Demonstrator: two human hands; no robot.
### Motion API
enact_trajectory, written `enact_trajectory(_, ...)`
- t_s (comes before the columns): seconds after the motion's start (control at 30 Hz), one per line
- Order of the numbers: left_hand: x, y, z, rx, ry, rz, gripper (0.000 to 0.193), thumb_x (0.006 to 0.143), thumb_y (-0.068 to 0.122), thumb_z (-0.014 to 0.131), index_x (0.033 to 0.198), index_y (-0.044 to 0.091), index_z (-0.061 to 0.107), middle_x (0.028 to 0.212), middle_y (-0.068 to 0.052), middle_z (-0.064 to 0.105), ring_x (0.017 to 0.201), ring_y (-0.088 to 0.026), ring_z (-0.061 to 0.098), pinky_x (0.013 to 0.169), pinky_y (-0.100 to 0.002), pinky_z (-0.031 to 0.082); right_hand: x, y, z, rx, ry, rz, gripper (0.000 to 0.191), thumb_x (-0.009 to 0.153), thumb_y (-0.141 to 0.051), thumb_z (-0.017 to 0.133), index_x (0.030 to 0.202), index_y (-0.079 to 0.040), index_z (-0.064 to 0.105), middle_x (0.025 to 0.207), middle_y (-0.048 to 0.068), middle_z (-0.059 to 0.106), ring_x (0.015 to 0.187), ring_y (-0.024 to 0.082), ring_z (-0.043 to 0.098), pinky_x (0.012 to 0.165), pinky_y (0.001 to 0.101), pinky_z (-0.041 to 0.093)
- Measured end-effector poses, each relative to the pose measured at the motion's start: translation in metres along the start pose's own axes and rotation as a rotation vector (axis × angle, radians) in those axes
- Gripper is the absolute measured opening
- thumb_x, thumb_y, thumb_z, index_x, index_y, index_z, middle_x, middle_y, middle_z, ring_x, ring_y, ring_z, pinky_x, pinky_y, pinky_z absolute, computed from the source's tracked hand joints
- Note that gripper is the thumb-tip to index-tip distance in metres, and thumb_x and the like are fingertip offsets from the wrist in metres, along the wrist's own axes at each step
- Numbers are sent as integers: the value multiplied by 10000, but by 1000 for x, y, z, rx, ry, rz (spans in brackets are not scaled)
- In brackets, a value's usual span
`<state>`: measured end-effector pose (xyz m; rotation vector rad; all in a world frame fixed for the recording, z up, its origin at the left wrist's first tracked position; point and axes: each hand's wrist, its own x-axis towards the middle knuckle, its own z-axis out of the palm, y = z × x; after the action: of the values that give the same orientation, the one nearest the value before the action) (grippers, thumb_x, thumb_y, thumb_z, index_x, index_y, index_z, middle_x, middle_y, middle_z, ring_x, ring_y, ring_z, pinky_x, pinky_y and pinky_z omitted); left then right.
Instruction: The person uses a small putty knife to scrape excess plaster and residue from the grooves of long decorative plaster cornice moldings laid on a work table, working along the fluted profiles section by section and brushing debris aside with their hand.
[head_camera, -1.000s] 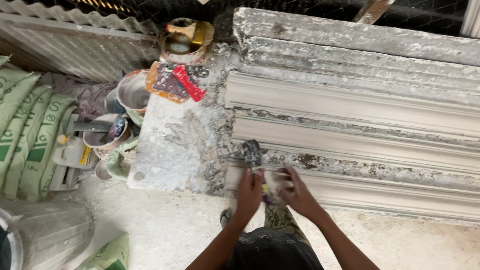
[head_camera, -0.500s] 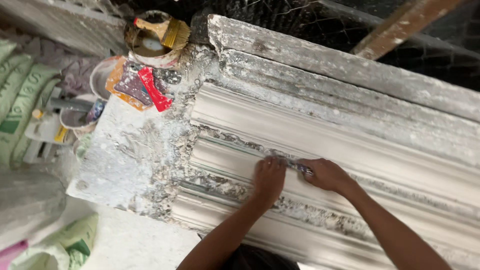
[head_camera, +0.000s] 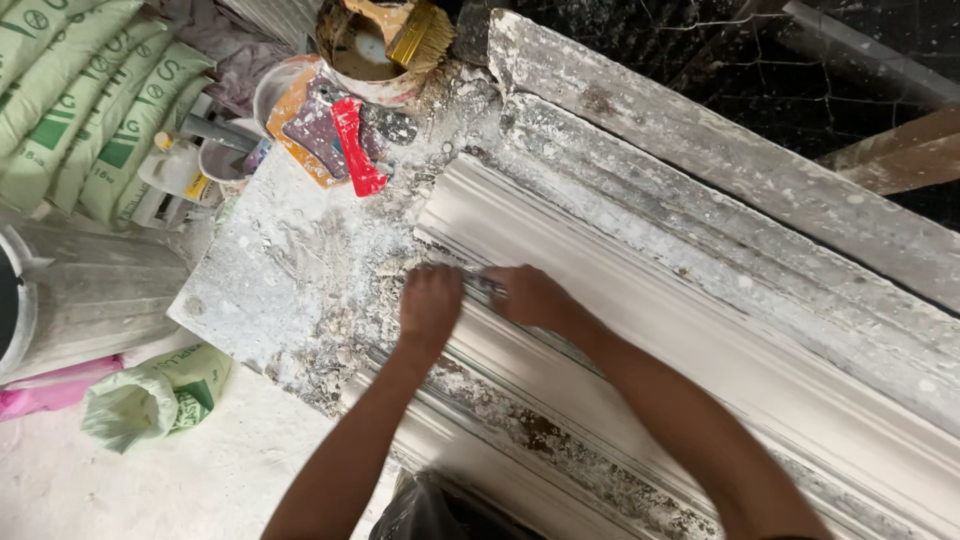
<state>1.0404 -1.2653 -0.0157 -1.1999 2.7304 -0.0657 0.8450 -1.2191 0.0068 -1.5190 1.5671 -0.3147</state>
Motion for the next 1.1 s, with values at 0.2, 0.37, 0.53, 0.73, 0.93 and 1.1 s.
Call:
enact_trajectory(0.2, -6, 0, -12, -82, -8, -58, 274, 952, -10, 602, 1223, 10, 633, 1266, -217, 681, 1244, -334, 636, 1104, -473, 481, -5, -8, 4, -17, 72, -137, 509, 825, -168, 687, 1332, -136, 650, 1035, 160, 775, 869, 303, 763, 800, 433, 599)
enact_trajectory(0.37, -60, 63, -38, -600, 398, -139, 537, 1087, 265, 514, 1481, -74, 378, 1579, -310, 414, 1513, -442, 357, 1224, -540, 335, -75, 6, -1, 123, -49, 208, 517, 954, -392, 619, 1362, -85, 533, 1195, 191, 706, 1065, 305, 691, 911, 412, 558)
enact_trajectory(0.53, -112, 115, -45, -1644, -311, -499, 551, 1081, 416, 438, 1502, 62, 423, 1395, -200, 584, 1277, -287, 559, 1055, -422, 466, -152, -14, 71, 392, 218, -9, 497, 972, -282, 594, 1338, -12, 395, 1260, 231, 640, 1163, 335, 697, 936, 401, 580)
enact_trajectory(0.73, -103, 94, -47, -1393, -314, -199, 508, 1082, 387, 442, 1500, 98, 439, 948, -141, 653, 786, -217, 621, 671, -406, 534, -235, -4, 147, 311, 444, 40, 556, 940, -119, 681, 1446, -64, 457, 1497, 242, 441, 1385, 401, 422, 1112, 504, 401)
enact_trajectory(0.93, -28, 45, -57, -463, -289, 450, 377, 1072, 320, 502, 1351, 68, 527, 950, -118, 664, 705, -255, 697, 577, -408, 600, -315, 87, 181, -271, 1080, 446, 527, 960, -253, 594, 1447, -78, 496, 1479, 236, 458, 1416, 375, 386, 1208, 564, 271)
enact_trajectory(1.1, 38, 11, -57, -102, -243, 891, 372, 990, 161, 535, 1360, 139, 564, 1126, -132, 654, 762, -297, 731, 590, -437, 619, -359, 103, 211, -562, 1227, 698, 532, 985, -197, 575, 1475, 0, 510, 1526, 318, 440, 1429, 466, 414, 1224, 614, 319)
